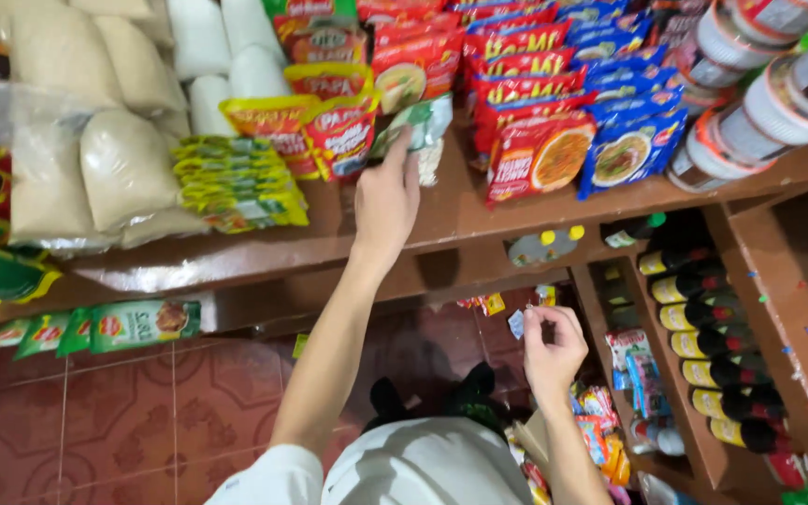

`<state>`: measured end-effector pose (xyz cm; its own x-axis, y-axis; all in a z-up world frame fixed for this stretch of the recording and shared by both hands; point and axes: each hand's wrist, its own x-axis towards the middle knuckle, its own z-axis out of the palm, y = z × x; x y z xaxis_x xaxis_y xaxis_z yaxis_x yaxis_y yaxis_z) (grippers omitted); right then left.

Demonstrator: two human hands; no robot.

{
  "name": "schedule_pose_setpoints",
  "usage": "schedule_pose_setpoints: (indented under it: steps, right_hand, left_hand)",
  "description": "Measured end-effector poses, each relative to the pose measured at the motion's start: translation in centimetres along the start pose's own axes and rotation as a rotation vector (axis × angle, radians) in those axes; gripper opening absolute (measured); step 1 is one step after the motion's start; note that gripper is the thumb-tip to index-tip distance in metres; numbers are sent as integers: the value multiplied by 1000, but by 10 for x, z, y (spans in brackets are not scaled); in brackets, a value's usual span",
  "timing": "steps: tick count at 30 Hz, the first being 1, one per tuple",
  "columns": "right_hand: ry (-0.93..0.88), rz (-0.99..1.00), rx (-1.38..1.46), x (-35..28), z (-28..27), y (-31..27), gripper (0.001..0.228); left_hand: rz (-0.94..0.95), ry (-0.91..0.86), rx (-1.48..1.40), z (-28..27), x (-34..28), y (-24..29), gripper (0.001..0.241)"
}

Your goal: The recorder is organizing and stocking various food products on shelves.

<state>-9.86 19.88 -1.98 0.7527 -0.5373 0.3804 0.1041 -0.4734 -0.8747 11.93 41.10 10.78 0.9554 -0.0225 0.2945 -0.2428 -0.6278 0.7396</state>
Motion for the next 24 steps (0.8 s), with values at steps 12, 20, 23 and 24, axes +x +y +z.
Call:
schedule_pose_setpoints:
  steps: [12,20,23,24]
  right_hand:
    - [-273,444,985,2,2,-30,6]
    - [-625,684,1097,0,11,-35,17]
    - [-676,685,1075,-14,27,-33,12]
    - [-697,659,1084,-18,33,-33,10]
  left_hand:
    - [650,170,-245,-39,-107,-20,44]
    - [634,-183,-509,-24,-200,-79,50]
    - [107,-241,-1000,5,-221,-113,41]
    - [-297,-281,-1455,13,-225,-121,39]
